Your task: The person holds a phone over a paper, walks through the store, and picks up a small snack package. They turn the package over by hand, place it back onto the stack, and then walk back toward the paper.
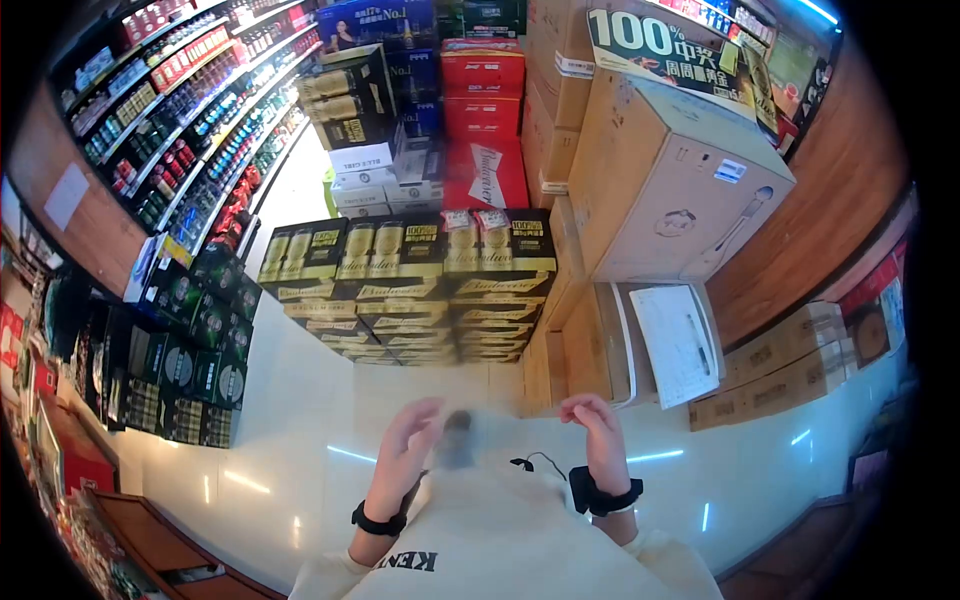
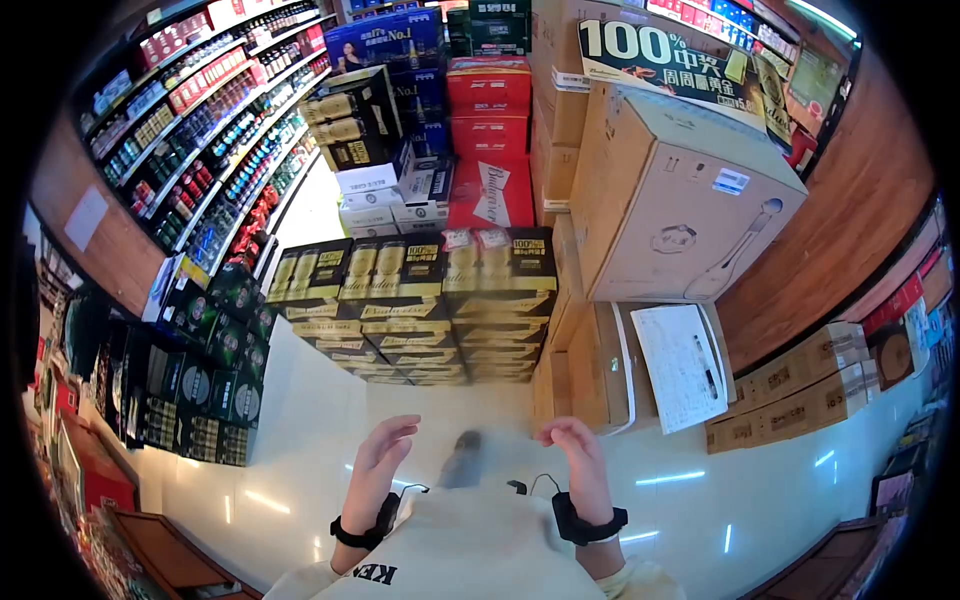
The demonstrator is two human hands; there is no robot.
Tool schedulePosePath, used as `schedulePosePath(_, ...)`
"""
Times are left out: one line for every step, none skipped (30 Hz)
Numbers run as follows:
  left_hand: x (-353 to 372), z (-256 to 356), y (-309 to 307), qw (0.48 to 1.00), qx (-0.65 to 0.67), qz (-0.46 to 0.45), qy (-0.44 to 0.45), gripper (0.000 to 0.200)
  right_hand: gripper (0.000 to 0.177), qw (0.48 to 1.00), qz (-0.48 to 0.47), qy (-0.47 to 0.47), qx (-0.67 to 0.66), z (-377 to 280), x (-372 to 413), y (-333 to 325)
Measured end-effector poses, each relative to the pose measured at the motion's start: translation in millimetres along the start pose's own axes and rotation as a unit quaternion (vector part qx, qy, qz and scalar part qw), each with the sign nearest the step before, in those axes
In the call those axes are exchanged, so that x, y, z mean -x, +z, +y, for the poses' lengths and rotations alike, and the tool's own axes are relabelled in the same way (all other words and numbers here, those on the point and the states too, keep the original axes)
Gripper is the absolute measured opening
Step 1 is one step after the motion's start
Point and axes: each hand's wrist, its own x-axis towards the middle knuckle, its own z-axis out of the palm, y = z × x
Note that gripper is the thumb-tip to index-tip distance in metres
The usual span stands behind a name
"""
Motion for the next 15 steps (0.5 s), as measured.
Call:
schedulePosePath(-19.4,-2.6,-4.7,1.000,-0.009,-0.010,0.008,0.029,0.018,1.000,0.004,-0.001,0.002,0.0,-14.1,4.3)
schedulePosePath(-38.7,-5.4,-8.8,0.999,-0.018,-0.020,0.017,0.029,0.018,1.000,0.007,0.007,-0.007,-0.3,-28.5,9.3)
schedulePosePath(-58.7,-7.7,-12.3,0.999,-0.011,-0.028,0.016,0.029,0.017,1.000,0.010,0.014,-0.015,-0.9,-44.3,15.1)
schedulePosePath(-79.5,-9.7,-16.4,0.999,-0.003,-0.035,0.016,0.029,0.017,0.999,0.013,0.020,-0.024,-1.4,-61.0,21.9)
schedulePosePath(-100.4,-9.8,-21.1,0.999,0.003,-0.043,0.016,0.029,0.017,0.999,0.016,0.013,-0.026,-2.3,-78.7,29.5)
schedulePosePath(-121.2,-7.0,-25.7,0.999,0.006,-0.053,0.010,0.029,0.017,0.999,0.019,0.007,-0.027,-3.9,-96.6,37.9)
schedulePosePath(-142.7,-2.5,-29.8,0.998,0.009,-0.062,0.004,0.029,0.017,0.999,0.023,0.002,-0.028,-6.3,-114.7,46.9)
schedulePosePath(-164.4,1.6,-34.3,0.997,0.013,-0.071,-0.002,0.029,0.017,0.999,0.025,0.010,-0.033,-8.6,-132.6,56.8)
schedulePosePath(-186.4,4.1,-39.4,0.997,0.024,-0.079,-0.006,0.029,0.017,0.999,0.027,0.019,-0.036,-10.4,-151.3,66.9)
schedulePosePath(-208.8,5.6,-45.1,0.996,0.035,-0.087,-0.010,0.029,0.017,0.998,0.029,0.029,-0.040,-11.0,-170.6,74.8)
schedulePosePath(-231.7,6.1,-50.8,0.994,0.046,-0.095,-0.016,0.029,0.017,0.998,0.002,0.037,-0.044,-1.5,-191.9,76.6)
schedulePosePath(-254.5,3.7,-56.2,0.994,0.050,-0.097,-0.021,0.029,0.018,0.998,0.002,0.055,-0.040,3.2,-213.4,83.6)
schedulePosePath(-277.9,-1.7,-60.5,0.993,0.055,-0.098,-0.028,0.029,0.019,0.997,0.003,0.074,-0.036,6.8,-235.6,91.8)
schedulePosePath(-299.8,-7.1,-64.3,0.993,0.060,-0.099,-0.037,0.029,0.019,0.995,0.003,0.095,-0.031,13.0,-257.3,98.9)
schedulePosePath(-321.5,-9.9,-68.0,0.990,0.063,-0.116,-0.057,0.032,0.025,0.993,0.013,0.118,-0.027,24.9,-277.2,103.7)
